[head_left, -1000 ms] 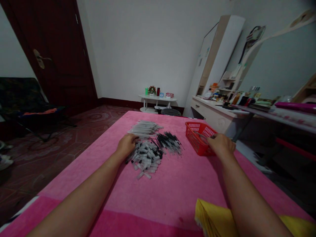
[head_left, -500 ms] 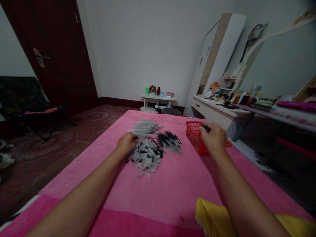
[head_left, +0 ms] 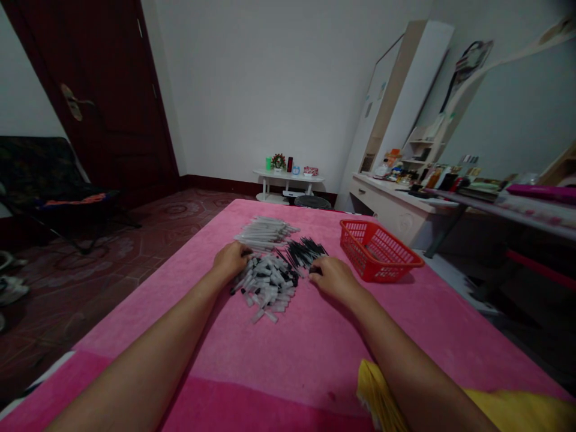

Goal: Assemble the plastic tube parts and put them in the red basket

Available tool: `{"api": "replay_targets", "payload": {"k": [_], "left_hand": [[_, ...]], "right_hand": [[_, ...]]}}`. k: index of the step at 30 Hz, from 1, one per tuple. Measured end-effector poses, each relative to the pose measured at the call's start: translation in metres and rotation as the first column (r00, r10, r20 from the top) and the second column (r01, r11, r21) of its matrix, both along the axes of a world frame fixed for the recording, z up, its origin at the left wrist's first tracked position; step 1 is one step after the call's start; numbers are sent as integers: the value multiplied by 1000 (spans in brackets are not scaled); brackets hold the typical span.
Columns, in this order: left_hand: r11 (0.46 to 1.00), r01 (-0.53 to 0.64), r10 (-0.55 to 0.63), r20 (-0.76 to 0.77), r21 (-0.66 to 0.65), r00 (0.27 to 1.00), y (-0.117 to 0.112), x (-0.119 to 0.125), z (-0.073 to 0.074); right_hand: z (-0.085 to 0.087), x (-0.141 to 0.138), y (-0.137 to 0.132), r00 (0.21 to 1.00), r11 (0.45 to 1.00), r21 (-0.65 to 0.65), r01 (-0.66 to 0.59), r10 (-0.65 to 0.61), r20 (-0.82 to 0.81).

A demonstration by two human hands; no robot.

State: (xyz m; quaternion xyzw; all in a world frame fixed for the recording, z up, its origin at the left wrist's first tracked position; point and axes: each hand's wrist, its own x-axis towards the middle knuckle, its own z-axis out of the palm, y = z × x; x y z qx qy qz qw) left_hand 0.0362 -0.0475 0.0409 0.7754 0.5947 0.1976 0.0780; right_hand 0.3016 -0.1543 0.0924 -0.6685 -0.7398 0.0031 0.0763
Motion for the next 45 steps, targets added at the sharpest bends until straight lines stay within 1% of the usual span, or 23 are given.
{"api": "replay_targets", "payload": {"k": [2,5,7,12,20,26,30,36,45], "left_hand": [[999,-16,16,7,36,1000,-1,0,-1],[989,-64,63,11,136,998,-1,0,-2],[983,-66,66,3,170,998,0,-1,-3],[992,-48,53,-40,117,998,-1,-1,-2],[995,-47,58,-118,90,991,-3,1,1],[989,-51,72,-150,138,986,-5,3,2],[989,-19,47,-185,149,982,-3,3,1],[989,12,15,-185,147,983,0,2,0],[996,12,-3,-105,84,995,-1,0,5]], "right_hand": [[-4,-2,0,1000,1000,-16,1,-1,18],[-7,-3,1,1000,1000,-28,11,-11,21],[-8,-4,2,1000,999,-32,9,-9,20],[-8,-4,2,1000,999,-29,16,-16,17],[-12,-5,3,1000,1000,-25,-1,2,28],[-15,-5,4,999,1000,-20,-12,13,32],[-12,-7,3,999,999,-32,-12,13,38],[-9,-8,2,999,999,-40,-6,7,35],[-14,-6,3,1000,999,-40,-13,14,23]]}}
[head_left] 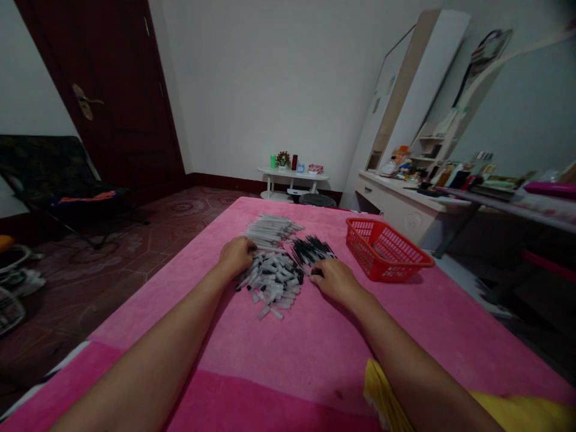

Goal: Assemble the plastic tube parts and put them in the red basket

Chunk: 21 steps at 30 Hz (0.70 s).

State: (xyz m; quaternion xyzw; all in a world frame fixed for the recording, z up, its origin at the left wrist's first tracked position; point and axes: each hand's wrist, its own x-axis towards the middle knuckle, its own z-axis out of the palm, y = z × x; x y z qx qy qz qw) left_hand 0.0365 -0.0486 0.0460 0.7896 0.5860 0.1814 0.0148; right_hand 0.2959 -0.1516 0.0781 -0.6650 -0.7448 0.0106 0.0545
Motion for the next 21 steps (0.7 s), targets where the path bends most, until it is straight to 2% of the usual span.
{"api": "replay_targets", "payload": {"k": [3,7,12,17,21], "left_hand": [[1000,1,-1,13,4,1000,0,-3,0],[997,-14,7,104,73,995,3,-13,0],[995,-2,-22,233,100,972,15,-28,-9],[978,120,-183,433,169,883,20,-25,-19],[945,244,-318,452,217,834,10,-13,-16]], "right_hand": [[-2,-2,-1,1000,1000,1,1,-1,12],[-6,-2,-1,1000,1000,8,2,-3,17],[-11,-1,0,1000,999,25,20,-20,4],[-7,-1,0,998,998,40,47,-48,33],[7,6,0,996,995,72,63,-58,-63]]}}
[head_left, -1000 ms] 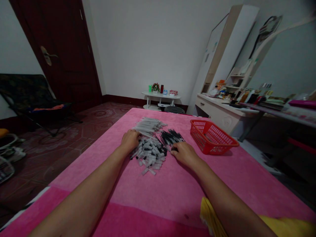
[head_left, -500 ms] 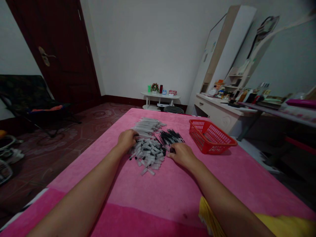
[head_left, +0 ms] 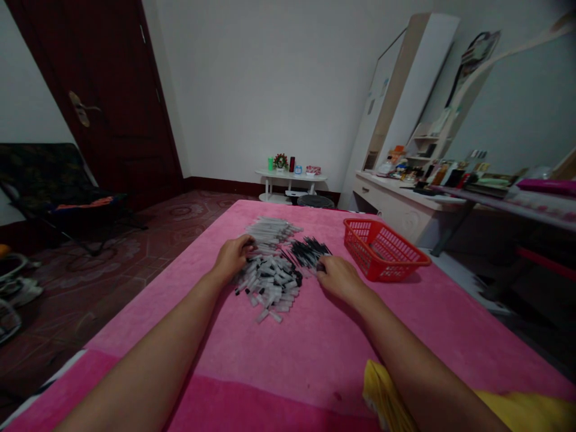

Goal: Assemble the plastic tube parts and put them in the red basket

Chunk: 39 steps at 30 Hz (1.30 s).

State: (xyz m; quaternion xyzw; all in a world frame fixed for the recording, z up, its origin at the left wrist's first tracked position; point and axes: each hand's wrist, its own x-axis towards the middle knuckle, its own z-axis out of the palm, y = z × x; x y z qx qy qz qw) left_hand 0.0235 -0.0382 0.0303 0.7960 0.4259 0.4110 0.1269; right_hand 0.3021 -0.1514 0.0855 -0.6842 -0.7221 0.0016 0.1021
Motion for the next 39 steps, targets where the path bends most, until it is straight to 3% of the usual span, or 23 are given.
{"api": "replay_targets", "payload": {"k": [5,9,18,28,33,39], "left_hand": [[994,77,-76,-10,75,997,-9,11,5],[992,73,-73,-5,107,997,-11,13,6],[992,69,-68,-17,103,998,-13,14,8],[995,7,15,-217,99,976,-14,12,5],[995,-2,27,-236,103,971,-19,16,10],[982,-8,64,-293,188,954,-20,16,10]], "right_hand": [[18,10,2,953,986,155,-61,104,-285],[21,17,5,919,966,247,-78,166,-357],[16,25,10,938,974,218,-60,130,-322],[28,21,1,978,985,168,-32,66,-199],[32,19,0,985,988,154,-33,58,-161],[31,16,1,992,978,205,-47,69,-101]]}}
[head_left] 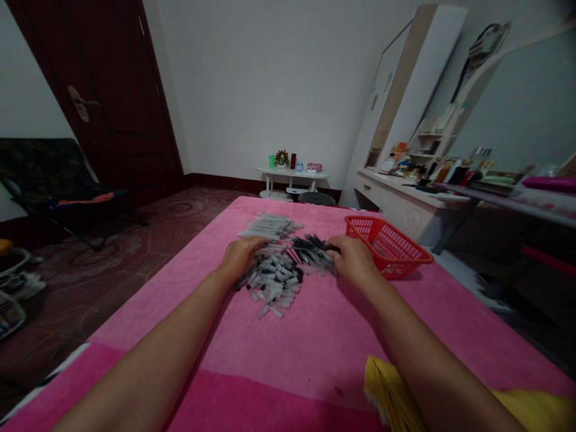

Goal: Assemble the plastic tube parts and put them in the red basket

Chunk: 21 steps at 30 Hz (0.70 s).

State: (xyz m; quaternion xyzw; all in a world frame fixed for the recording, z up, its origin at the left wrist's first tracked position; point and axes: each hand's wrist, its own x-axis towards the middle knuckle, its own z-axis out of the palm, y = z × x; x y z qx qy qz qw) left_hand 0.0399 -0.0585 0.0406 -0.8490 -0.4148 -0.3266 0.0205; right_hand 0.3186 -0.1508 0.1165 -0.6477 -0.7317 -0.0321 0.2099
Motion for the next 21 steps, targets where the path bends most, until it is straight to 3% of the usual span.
{"api": "replay_targets", "payload": {"k": [7,14,17,21], "left_hand": [[998,29,-26,-60,52,998,-6,10,5],[993,116,-115,-10,36,993,-14,20,6],[993,120,-120,90,7,989,-12,19,4],[995,86,-63,391,-42,918,-6,16,3]], "right_hand": [[2,-11,-4,1000,999,28,-19,20,-10],[-13,-28,-3,979,989,48,-143,148,-140],[-18,-32,-2,945,981,137,-134,168,-280],[-28,-32,0,914,971,227,-68,152,-377]]}}
